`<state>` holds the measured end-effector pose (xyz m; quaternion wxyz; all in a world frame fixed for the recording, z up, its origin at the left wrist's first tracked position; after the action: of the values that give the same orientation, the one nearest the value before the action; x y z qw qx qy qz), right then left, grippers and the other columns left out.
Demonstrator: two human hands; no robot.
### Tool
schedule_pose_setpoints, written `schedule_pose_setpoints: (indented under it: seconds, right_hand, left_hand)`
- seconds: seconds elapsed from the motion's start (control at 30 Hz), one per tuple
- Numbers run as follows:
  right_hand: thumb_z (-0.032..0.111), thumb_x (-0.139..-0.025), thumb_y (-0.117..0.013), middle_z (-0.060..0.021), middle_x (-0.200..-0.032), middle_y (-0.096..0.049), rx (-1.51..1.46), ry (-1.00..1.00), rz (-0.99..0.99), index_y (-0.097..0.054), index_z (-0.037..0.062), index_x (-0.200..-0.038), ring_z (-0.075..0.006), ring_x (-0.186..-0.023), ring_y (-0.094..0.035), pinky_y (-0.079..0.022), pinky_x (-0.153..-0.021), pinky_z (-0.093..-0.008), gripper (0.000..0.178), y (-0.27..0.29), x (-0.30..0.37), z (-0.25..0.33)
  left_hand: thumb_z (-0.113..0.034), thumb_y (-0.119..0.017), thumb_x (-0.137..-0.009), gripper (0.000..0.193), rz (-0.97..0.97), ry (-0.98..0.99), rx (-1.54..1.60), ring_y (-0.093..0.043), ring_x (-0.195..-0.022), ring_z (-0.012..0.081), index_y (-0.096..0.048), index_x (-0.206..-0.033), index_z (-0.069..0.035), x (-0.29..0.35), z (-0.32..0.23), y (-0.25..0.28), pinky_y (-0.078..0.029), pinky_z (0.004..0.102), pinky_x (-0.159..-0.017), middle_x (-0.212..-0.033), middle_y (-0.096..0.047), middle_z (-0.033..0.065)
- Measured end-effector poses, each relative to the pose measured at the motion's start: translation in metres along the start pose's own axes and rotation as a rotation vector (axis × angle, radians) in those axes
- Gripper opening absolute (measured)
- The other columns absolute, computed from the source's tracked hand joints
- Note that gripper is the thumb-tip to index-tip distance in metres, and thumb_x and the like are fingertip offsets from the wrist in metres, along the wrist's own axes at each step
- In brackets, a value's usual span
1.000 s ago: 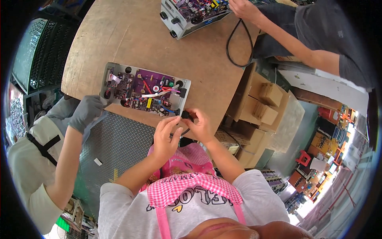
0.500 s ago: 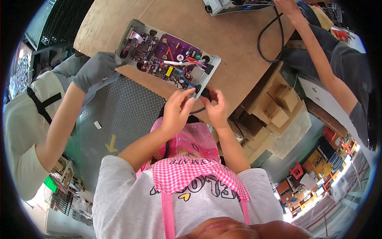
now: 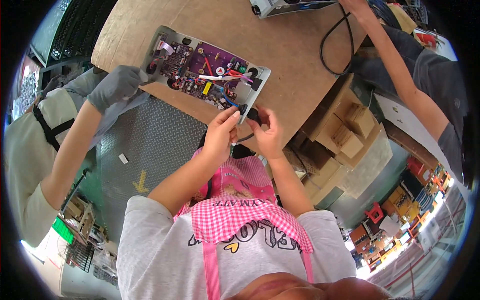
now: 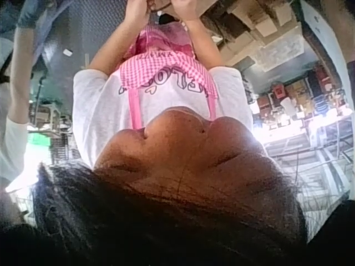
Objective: The recorder and colleagues assemble electronic circuit boards into metal chassis and connect internal wiring.
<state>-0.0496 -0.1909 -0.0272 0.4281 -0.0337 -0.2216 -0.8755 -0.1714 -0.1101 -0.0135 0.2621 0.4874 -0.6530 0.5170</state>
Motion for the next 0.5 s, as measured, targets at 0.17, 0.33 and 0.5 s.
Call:
schedule_pose_setpoints:
  seconds: [0.17, 0.33, 0.5]
  right_hand:
    - [0.001, -0.078, -0.072, -0.0105, -0.090, -0.067, -0.053, 0.020, 0.007, -0.060, 0.0000, -0.107, -0.0167, -0.080, -0.065, -0.052, -0.072, -0.0292, 0.032, 0.0002, -0.0016, 0.0019]
    - [0.000, -0.079, -0.071, -0.0096, -0.089, -0.067, -0.092, 0.014, 0.037, -0.061, -0.0009, -0.105, -0.0153, -0.080, -0.064, -0.052, -0.072, -0.0279, 0.028, 0.0001, -0.0035, -0.0023]
    - [0.005, -0.081, -0.072, -0.0095, -0.088, -0.067, -0.172, -0.005, 0.079, -0.061, -0.0015, -0.105, -0.0151, -0.076, -0.064, -0.051, -0.069, -0.0274, 0.027, 0.0004, -0.0048, -0.0046]
  left_hand:
    - [-0.016, -0.065, -0.090, 0.023, -0.045, 0.021, -0.041, -0.039, -0.051, 0.0015, -0.062, -0.110, -0.005, -0.0022, -0.0096, -0.0109, -0.029, 0.0197, -0.043, -0.072, -0.053, -0.0060]
    - [-0.014, -0.066, -0.090, 0.019, -0.092, 0.008, -0.048, -0.037, -0.052, 0.0012, -0.064, -0.106, -0.006, -0.0068, -0.0069, -0.0089, -0.028, 0.0194, -0.044, -0.076, -0.055, -0.0060]
    - [-0.015, -0.065, -0.090, 0.017, -0.082, 0.036, 0.009, -0.036, -0.052, 0.0011, -0.065, -0.107, -0.010, -0.0069, -0.0066, -0.0121, -0.026, 0.0188, -0.044, -0.078, -0.055, -0.0085]
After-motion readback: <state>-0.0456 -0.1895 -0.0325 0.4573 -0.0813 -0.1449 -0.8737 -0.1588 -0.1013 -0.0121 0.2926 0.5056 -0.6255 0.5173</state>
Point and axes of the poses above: each hand's wrist, its own x-axis away from the middle knuckle, its own y-axis out of the back of the hand, z = x × y, the point moved 2 cm from there along -x, towards the middle knuckle
